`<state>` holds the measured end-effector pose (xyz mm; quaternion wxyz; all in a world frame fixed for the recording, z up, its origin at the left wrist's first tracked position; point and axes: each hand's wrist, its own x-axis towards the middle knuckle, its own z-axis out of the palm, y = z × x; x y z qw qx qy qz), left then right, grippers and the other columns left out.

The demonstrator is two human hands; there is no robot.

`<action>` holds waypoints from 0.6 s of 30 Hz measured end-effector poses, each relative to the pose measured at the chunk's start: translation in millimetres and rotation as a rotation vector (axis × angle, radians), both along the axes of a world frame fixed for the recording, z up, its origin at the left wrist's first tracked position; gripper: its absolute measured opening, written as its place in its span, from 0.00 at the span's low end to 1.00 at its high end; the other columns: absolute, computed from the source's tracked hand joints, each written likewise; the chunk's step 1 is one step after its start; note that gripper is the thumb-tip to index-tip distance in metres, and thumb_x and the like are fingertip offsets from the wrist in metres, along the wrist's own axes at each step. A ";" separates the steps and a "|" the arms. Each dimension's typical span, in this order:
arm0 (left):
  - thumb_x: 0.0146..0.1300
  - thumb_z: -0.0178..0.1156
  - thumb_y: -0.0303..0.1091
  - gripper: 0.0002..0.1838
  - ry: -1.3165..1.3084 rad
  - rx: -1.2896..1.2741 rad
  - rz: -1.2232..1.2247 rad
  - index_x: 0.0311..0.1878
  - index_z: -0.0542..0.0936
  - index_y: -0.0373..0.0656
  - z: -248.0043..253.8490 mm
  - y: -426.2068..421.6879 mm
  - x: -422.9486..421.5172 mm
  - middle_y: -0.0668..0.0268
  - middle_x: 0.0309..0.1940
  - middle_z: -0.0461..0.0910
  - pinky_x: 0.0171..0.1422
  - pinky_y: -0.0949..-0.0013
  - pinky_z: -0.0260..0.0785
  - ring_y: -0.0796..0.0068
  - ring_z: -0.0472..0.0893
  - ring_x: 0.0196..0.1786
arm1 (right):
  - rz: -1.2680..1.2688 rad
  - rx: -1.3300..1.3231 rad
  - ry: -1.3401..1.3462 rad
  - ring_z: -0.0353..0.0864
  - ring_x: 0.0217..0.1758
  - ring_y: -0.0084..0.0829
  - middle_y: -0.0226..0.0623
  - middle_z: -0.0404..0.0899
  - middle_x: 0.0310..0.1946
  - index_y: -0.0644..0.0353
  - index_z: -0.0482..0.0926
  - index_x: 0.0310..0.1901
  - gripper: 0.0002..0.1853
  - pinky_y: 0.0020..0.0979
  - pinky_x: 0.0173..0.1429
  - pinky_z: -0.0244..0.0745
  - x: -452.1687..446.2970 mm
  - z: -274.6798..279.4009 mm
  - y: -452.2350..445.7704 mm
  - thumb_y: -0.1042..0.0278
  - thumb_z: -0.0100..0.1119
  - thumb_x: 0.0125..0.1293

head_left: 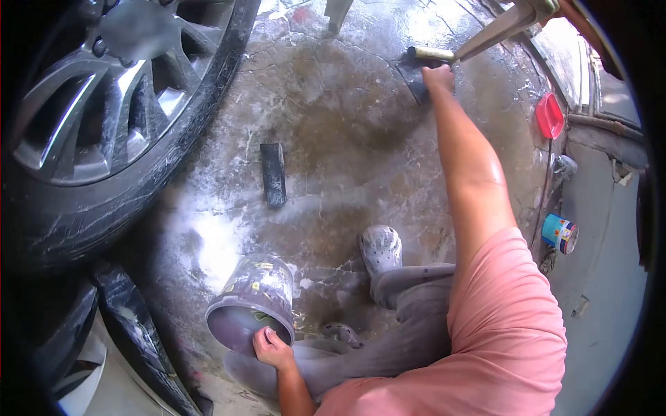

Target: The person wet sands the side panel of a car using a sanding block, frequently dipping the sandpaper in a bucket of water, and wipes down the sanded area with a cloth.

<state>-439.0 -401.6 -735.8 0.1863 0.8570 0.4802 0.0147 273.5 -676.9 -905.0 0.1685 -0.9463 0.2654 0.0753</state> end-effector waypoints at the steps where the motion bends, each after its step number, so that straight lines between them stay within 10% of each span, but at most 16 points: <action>1: 0.73 0.54 0.39 0.15 0.004 0.016 -0.017 0.38 0.80 0.36 -0.1 1.0 0.5 0.54 0.31 0.80 0.42 0.49 0.71 0.48 0.80 0.35 | 0.065 -0.009 0.041 0.77 0.69 0.52 0.57 0.75 0.66 0.67 0.74 0.65 0.40 0.47 0.71 0.73 6.6 -9.4 -17.6 0.47 0.70 0.55; 14: 0.74 0.53 0.41 0.17 0.018 -0.003 0.008 0.37 0.81 0.36 3.1 0.1 8.2 0.56 0.27 0.80 0.39 0.50 0.70 0.51 0.80 0.33 | 0.131 -0.088 0.165 0.73 0.72 0.54 0.58 0.71 0.70 0.67 0.74 0.67 0.47 0.55 0.76 0.63 1.8 -37.2 -63.3 0.42 0.79 0.51; 18: 0.74 0.53 0.40 0.17 -0.002 0.005 -0.004 0.37 0.81 0.37 3.0 -0.1 6.3 0.56 0.28 0.80 0.40 0.51 0.71 0.52 0.80 0.33 | 0.202 0.187 0.083 0.84 0.53 0.50 0.50 0.83 0.52 0.61 0.78 0.58 0.30 0.47 0.50 0.81 2.3 -46.7 -61.0 0.53 0.72 0.58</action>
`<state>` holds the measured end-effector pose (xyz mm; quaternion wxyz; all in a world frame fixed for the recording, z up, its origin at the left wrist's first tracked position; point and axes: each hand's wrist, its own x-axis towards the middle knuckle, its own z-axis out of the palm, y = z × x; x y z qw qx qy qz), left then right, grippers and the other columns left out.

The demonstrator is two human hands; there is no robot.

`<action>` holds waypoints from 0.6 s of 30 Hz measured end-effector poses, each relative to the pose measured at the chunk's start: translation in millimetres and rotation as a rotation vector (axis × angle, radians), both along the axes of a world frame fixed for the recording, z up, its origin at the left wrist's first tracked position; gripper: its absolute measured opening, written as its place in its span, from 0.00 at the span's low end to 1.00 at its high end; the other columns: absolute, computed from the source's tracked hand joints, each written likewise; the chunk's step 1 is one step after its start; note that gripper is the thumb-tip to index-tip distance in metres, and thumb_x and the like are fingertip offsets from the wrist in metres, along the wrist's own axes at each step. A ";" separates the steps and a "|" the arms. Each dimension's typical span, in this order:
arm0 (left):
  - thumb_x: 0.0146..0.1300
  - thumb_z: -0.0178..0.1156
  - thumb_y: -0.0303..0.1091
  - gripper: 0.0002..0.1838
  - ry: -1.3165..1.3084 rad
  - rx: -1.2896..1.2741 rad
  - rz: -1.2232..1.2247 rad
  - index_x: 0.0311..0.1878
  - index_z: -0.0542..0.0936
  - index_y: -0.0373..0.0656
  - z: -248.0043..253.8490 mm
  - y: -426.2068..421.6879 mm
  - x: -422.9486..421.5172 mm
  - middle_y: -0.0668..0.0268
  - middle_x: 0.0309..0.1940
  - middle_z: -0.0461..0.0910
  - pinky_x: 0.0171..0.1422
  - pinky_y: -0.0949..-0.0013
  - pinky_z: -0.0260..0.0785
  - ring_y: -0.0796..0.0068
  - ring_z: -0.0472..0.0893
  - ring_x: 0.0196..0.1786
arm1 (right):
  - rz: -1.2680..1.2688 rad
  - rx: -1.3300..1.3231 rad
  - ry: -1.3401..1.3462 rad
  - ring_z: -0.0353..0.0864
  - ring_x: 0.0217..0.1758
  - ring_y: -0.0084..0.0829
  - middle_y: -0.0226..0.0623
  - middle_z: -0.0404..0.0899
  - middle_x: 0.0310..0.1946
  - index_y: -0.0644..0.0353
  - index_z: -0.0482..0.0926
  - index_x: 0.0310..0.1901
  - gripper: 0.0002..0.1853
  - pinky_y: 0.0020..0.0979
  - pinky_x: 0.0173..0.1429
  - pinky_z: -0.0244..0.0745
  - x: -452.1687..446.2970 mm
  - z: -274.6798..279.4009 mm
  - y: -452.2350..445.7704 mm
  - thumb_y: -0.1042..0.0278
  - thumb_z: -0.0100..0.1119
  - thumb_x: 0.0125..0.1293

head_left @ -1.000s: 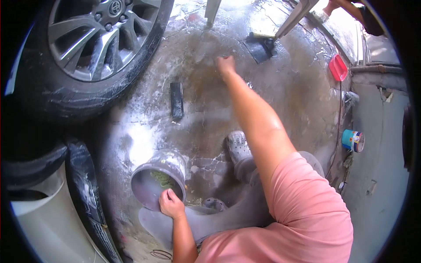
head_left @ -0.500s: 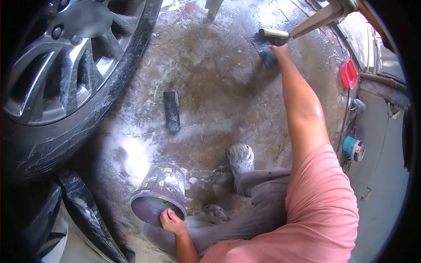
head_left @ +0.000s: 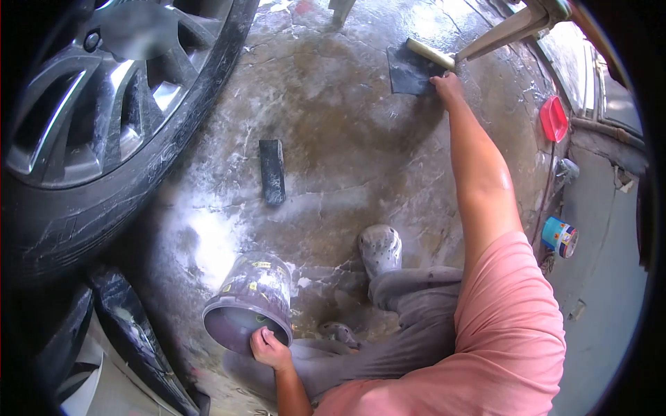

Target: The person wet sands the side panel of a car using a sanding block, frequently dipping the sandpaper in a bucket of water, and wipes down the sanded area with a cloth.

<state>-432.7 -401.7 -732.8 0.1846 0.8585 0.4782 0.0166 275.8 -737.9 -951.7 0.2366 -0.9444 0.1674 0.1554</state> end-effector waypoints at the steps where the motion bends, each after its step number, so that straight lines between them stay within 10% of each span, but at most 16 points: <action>1: 0.74 0.53 0.40 0.16 0.003 0.008 -0.003 0.37 0.81 0.37 0.4 0.1 -1.7 0.56 0.28 0.80 0.40 0.51 0.71 0.52 0.80 0.33 | -0.100 0.159 -0.022 0.85 0.48 0.48 0.47 0.84 0.48 0.61 0.78 0.57 0.27 0.45 0.46 0.82 -7.2 7.8 13.0 0.58 0.71 0.59; 12: 0.74 0.53 0.40 0.15 0.015 0.088 -0.113 0.37 0.81 0.39 -6.5 1.0 -10.6 0.61 0.28 0.82 0.43 0.53 0.70 0.55 0.81 0.36 | 0.097 1.068 0.174 0.84 0.50 0.30 0.36 0.83 0.47 0.62 0.77 0.59 0.20 0.35 0.50 0.82 -81.8 83.6 100.2 0.70 0.63 0.67; 18: 0.74 0.54 0.43 0.16 0.055 0.082 -0.094 0.35 0.81 0.43 -8.1 2.4 -11.1 0.60 0.29 0.83 0.41 0.49 0.70 0.51 0.82 0.35 | 0.708 0.544 -0.022 0.79 0.51 0.31 0.41 0.83 0.48 0.65 0.75 0.66 0.23 0.33 0.57 0.73 -117.5 159.2 179.8 0.66 0.59 0.73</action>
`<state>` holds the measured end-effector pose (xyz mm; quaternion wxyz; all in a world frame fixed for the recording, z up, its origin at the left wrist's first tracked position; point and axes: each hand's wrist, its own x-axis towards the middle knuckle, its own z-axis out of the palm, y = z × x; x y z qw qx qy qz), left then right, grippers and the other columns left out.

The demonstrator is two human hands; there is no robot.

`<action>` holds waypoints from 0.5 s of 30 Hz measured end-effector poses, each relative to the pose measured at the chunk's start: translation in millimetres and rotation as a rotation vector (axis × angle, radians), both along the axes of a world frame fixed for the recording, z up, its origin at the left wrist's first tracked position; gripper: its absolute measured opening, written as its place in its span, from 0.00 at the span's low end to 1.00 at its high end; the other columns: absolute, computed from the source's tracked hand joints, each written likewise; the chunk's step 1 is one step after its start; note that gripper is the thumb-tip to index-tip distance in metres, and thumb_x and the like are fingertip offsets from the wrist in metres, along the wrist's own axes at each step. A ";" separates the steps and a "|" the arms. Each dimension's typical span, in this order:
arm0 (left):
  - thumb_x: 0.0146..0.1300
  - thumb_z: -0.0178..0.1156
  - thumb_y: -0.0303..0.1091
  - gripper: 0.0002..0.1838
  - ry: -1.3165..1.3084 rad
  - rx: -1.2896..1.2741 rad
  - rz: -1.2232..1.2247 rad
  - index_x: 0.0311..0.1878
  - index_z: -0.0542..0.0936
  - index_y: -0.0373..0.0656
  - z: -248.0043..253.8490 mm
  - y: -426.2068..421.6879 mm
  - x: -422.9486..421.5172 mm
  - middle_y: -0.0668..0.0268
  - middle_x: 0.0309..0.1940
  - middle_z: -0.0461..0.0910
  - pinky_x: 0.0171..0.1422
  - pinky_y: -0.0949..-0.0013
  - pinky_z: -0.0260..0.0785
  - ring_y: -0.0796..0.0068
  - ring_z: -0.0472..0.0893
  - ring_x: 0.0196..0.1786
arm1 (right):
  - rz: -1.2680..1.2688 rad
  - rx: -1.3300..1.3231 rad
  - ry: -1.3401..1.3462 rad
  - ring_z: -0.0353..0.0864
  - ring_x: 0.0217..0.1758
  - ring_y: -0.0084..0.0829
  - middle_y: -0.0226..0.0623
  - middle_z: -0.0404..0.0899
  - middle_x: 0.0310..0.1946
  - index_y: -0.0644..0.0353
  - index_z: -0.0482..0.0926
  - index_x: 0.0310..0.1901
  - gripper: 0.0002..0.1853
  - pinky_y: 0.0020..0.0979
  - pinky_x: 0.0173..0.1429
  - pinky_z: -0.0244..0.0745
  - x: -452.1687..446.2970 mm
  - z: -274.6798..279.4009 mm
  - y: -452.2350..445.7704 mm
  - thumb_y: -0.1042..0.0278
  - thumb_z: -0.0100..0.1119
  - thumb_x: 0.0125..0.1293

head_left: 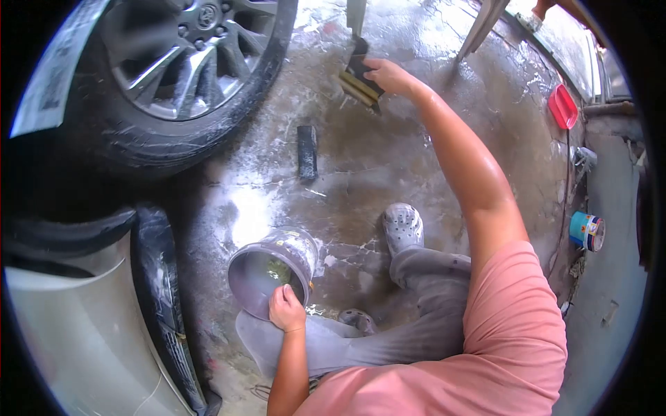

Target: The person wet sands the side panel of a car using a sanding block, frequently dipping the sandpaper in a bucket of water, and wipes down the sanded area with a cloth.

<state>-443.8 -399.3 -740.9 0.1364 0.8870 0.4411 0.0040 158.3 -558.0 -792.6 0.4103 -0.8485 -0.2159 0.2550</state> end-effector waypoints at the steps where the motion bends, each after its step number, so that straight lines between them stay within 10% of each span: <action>1: 0.74 0.55 0.44 0.16 -0.002 0.003 0.002 0.35 0.81 0.44 2.4 -0.9 3.6 0.57 0.30 0.84 0.40 0.48 0.69 0.48 0.81 0.36 | -0.020 0.133 0.029 0.77 0.46 0.31 0.41 0.83 0.43 0.64 0.76 0.64 0.21 0.35 0.54 0.72 -9.0 10.4 9.2 0.65 0.59 0.74; 8: 0.73 0.54 0.49 0.17 0.035 -0.017 0.037 0.38 0.84 0.47 16.5 -4.5 10.0 0.57 0.36 0.86 0.42 0.46 0.73 0.47 0.83 0.40 | -0.159 0.198 -0.202 0.85 0.50 0.52 0.58 0.84 0.47 0.58 0.78 0.60 0.18 0.44 0.55 0.76 -53.3 63.5 54.7 0.63 0.56 0.74; 15: 0.73 0.56 0.47 0.15 0.005 -0.032 0.034 0.38 0.83 0.47 17.8 -4.9 7.8 0.57 0.35 0.85 0.41 0.46 0.73 0.48 0.83 0.39 | 0.090 0.148 -0.473 0.86 0.53 0.43 0.45 0.86 0.52 0.50 0.83 0.55 0.13 0.42 0.58 0.81 -130.3 42.3 101.4 0.67 0.52 0.76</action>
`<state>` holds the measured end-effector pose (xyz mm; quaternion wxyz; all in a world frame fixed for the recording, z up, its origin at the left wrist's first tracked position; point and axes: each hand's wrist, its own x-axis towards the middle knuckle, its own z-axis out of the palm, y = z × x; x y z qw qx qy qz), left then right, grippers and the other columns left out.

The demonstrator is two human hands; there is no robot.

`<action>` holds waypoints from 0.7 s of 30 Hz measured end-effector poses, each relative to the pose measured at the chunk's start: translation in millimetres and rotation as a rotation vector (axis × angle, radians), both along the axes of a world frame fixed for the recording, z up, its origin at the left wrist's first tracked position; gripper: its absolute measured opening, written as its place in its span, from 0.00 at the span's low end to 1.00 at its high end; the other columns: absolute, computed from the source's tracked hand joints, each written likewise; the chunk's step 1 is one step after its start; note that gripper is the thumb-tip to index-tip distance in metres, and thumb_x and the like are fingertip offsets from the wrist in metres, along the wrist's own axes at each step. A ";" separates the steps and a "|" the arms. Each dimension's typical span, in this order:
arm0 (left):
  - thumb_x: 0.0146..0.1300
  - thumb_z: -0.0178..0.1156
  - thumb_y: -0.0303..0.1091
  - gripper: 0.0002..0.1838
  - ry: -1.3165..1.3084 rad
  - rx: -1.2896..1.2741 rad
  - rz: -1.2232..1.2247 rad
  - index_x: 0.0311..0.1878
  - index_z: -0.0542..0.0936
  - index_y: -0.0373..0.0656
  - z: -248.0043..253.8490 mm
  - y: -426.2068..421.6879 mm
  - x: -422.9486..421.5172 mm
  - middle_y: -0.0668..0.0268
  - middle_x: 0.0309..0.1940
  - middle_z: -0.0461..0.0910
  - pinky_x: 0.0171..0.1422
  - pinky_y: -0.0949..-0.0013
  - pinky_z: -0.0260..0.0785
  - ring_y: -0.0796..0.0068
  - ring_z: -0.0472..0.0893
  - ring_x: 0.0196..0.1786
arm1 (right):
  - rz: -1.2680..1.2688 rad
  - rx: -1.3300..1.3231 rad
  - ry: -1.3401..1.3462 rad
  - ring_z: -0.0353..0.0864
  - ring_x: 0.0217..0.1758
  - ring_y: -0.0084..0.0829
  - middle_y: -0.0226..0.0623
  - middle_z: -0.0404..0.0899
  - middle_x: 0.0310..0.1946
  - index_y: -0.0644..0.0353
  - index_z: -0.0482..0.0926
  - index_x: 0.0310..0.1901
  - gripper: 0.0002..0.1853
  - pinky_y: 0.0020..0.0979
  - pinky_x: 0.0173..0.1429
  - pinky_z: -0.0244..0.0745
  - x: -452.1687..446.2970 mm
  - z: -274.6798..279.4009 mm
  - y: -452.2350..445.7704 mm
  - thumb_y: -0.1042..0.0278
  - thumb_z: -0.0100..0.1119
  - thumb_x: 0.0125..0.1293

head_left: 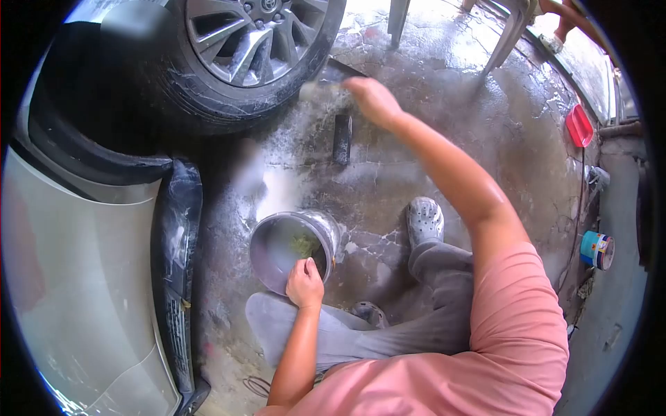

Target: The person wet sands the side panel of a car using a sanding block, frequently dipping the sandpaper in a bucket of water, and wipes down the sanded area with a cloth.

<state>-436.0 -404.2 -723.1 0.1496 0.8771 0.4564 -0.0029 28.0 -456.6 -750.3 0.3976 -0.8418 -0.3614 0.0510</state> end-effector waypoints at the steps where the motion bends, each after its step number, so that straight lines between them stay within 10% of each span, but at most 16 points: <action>1: 0.72 0.56 0.47 0.15 -0.008 -0.005 0.001 0.38 0.83 0.47 -0.8 0.5 0.6 0.57 0.34 0.85 0.41 0.46 0.73 0.48 0.83 0.39 | 0.132 0.063 -0.178 0.85 0.57 0.44 0.44 0.85 0.54 0.49 0.83 0.55 0.13 0.44 0.61 0.81 -9.5 -27.3 6.5 0.69 0.52 0.75; 3: 0.72 0.56 0.47 0.15 -0.010 -0.005 0.000 0.38 0.83 0.47 -0.9 0.3 0.5 0.57 0.34 0.85 0.41 0.46 0.73 0.48 0.83 0.38 | 0.283 -0.528 -0.131 0.57 0.82 0.50 0.44 0.65 0.76 0.50 0.81 0.61 0.21 0.57 0.81 0.55 -49.0 -41.9 -7.7 0.70 0.54 0.67; 5: 0.72 0.57 0.47 0.15 -0.009 0.002 -0.001 0.38 0.83 0.47 -0.2 0.0 4.8 0.57 0.34 0.85 0.41 0.46 0.73 0.48 0.83 0.38 | 0.288 -0.797 -0.103 0.53 0.83 0.55 0.52 0.59 0.78 0.53 0.78 0.66 0.26 0.63 0.82 0.47 -79.3 -79.5 -18.2 0.70 0.56 0.64; 10: 0.72 0.57 0.47 0.15 -0.004 0.028 -0.012 0.38 0.83 0.47 -0.2 0.9 1.1 0.57 0.33 0.85 0.40 0.46 0.72 0.48 0.83 0.38 | -0.050 -0.507 0.104 0.74 0.65 0.51 0.49 0.76 0.58 0.59 0.77 0.60 0.23 0.51 0.68 0.71 -123.2 -123.4 -25.5 0.67 0.60 0.62; 21: 0.71 0.58 0.44 0.13 -0.003 0.038 -0.025 0.37 0.82 0.46 0.5 0.4 3.0 0.58 0.33 0.85 0.41 0.47 0.73 0.49 0.83 0.38 | -0.670 -0.152 0.695 0.78 0.63 0.57 0.58 0.79 0.59 0.66 0.76 0.58 0.25 0.49 0.66 0.74 -94.8 -143.8 7.6 0.58 0.64 0.64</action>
